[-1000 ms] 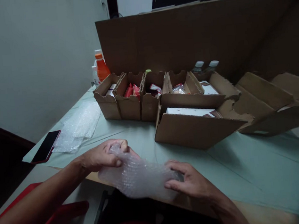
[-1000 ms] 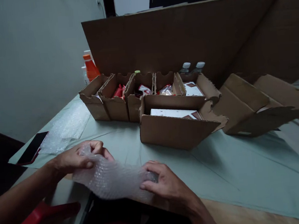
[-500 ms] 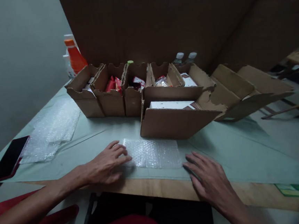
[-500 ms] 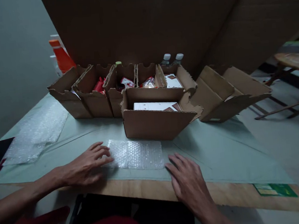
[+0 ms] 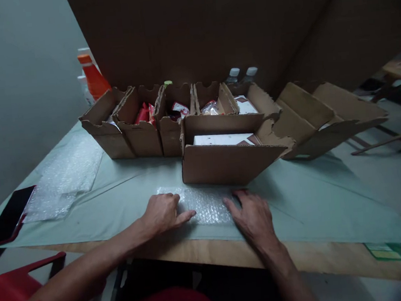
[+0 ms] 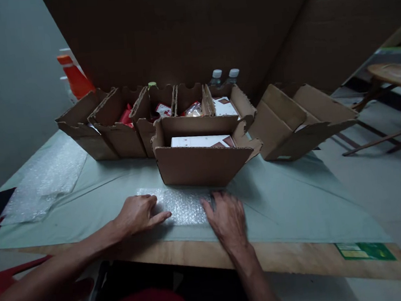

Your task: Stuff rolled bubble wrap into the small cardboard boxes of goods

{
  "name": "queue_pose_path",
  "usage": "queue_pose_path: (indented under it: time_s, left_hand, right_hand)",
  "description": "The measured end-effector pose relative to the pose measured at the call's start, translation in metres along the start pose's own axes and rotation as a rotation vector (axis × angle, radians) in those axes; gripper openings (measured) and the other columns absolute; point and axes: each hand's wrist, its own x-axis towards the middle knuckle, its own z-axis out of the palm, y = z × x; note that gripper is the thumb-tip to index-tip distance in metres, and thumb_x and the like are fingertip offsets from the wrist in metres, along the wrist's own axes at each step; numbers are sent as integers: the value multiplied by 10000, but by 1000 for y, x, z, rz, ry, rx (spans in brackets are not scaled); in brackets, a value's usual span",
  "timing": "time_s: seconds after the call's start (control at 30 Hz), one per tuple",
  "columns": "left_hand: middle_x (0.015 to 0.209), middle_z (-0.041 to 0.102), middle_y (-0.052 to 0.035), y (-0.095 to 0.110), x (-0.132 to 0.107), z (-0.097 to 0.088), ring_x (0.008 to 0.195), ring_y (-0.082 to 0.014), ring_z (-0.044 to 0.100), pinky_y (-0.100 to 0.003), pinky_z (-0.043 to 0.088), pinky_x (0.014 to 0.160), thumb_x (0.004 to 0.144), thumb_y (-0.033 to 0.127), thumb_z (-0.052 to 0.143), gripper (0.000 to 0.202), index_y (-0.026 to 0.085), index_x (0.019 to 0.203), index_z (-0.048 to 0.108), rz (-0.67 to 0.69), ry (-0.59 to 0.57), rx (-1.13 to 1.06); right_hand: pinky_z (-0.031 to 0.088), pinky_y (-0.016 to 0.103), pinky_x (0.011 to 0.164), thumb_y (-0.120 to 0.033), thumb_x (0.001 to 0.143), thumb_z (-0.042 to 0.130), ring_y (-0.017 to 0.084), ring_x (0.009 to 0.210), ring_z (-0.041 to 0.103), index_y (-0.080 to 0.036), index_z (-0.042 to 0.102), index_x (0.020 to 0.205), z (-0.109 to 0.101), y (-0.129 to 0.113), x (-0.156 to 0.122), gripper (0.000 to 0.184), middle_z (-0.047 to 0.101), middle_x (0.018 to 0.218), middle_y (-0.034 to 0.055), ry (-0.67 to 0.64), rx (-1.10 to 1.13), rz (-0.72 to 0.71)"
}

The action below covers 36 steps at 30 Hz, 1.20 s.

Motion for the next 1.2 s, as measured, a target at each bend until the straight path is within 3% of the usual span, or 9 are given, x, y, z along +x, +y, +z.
queue_pose_path:
  time_s: [0.1,0.23,0.47,0.57,0.73,0.87,1.0,1.1,1.2]
  left_hand:
    - [833,701,-192,5,10,4,798,-355,672,-421,446,709,867,694,472,603,135,844,695,-96,-40,18]
    - [802,705,-187,4,15,3,805,-365,668,-433,424,732,808,443,558,321,154,774,694,-160,-23,-62]
    - [528,497,-9,-12,8,-8,590,-195,517,-298,327,595,690,293,520,178,221,540,457,-193,31,-261]
    - [533,421,28,-27,-9,-23,537,-144,445,-259,305,534,752,369,432,233,227,570,397,-198,50,-430]
    - [565,455,40,-54,-39,-39,526,-117,420,-242,324,532,747,475,515,296,209,626,473,-268,94,-839]
    - [518,388,44,-63,-42,-22,510,-116,371,-250,251,528,754,417,514,305,218,554,398,-308,108,-563]
    - [560,526,0,-70,-44,-7,547,-152,456,-281,219,564,786,353,571,234,213,607,516,-320,108,-196]
    - [722,664,-51,-74,-50,-8,673,-214,588,-279,279,584,865,468,570,263,224,774,604,-325,129,3]
    - [897,699,-80,-68,-51,-10,851,-249,633,-301,398,674,918,438,541,234,219,899,623,-209,285,30]
  right_hand:
    - [414,430,783,-455,937,552,326,911,615,-114,713,1065,9,-8,-2,398,713,1043,167,28,-119,20]
    - [375,408,759,-419,943,537,313,909,579,-146,698,1061,13,-10,-8,338,706,1049,154,84,-93,21]
    - [368,387,759,-338,930,511,282,885,585,-198,687,835,16,-19,-4,244,706,957,120,85,96,69]
    - [402,352,729,-404,939,487,235,790,614,-216,648,798,3,-13,-9,285,714,857,81,101,301,113]
    - [472,314,676,-506,845,576,236,765,681,-220,662,999,-32,15,-20,336,736,843,64,163,495,249]
    - [496,350,677,-549,816,564,282,812,702,-213,681,1111,-31,36,-26,462,750,859,86,186,374,306]
    - [500,412,738,-550,856,511,289,797,688,-185,659,1199,-10,51,-36,522,754,904,112,177,222,303]
    - [487,491,860,-515,895,467,328,977,668,-147,653,1185,-6,61,-42,504,731,1080,172,261,138,245]
    - [466,541,932,-447,918,474,355,1120,617,-150,665,1133,-15,61,-42,413,681,1228,191,358,112,192]
